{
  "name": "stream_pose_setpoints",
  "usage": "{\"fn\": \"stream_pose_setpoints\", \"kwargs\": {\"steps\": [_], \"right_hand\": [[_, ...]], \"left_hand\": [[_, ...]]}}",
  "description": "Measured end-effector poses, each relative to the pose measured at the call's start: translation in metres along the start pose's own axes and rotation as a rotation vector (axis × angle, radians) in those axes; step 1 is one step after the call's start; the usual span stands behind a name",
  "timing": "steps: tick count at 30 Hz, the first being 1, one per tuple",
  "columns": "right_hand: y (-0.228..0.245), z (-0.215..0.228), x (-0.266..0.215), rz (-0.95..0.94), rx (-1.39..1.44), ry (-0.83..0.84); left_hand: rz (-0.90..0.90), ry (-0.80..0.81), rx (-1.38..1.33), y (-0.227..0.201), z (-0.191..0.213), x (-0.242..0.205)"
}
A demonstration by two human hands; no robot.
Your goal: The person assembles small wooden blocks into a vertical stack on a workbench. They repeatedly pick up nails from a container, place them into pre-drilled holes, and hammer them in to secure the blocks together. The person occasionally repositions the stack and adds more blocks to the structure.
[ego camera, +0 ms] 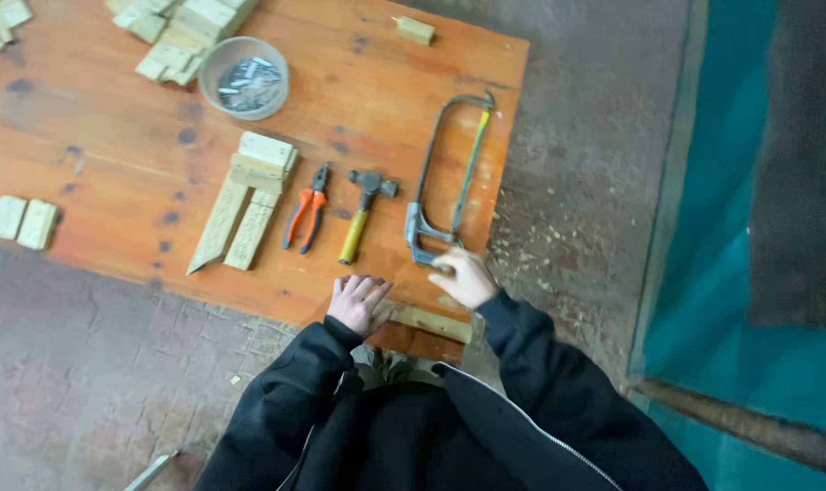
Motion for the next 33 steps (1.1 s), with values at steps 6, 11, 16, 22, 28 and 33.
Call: {"fn": "stream_pose_setpoints", "kwargs": {"steps": [6, 11, 16, 22, 28, 33], "right_hand": [[0.039, 0.004, -0.022, -0.005, 0.087, -0.073], [0.097, -0.031, -0.011, 0.057, 0.134, 0.023], [0.135, -0.067, 0.01, 0.124, 0.138, 0.109], [0.166, -0.115, 0.046, 0.151, 0.051, 0.042], [0.205, -0.165, 0.066, -0.028, -0.017, -0.079], [0.246, -0.189, 0.049, -0.191, 0.043, -0.107]], "left_hand": [[0.127, -0.156, -0.01, 0.006, 0.042, -0.007], [0.191, -0.234, 0.028, 0.004, 0.069, -0.022], [0.257, -0.323, 0.052, 0.022, 0.109, -0.052], [0.316, -0.319, 0.054, 0.073, 0.159, -0.097], [0.266, -0.264, 0.001, 0.137, 0.212, -0.13], [0.232, -0.167, -0.018, 0.182, 0.226, -0.148]]}}
Point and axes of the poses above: each hand's wrist, its own x-axis towards the middle knuckle, its own z-axis out of the back of the hand, y = z × x, the point moved 3 cm from there along x, towards the middle knuckle, and after that the axes turned 11 degrees about -x, right-handed, at the moved point
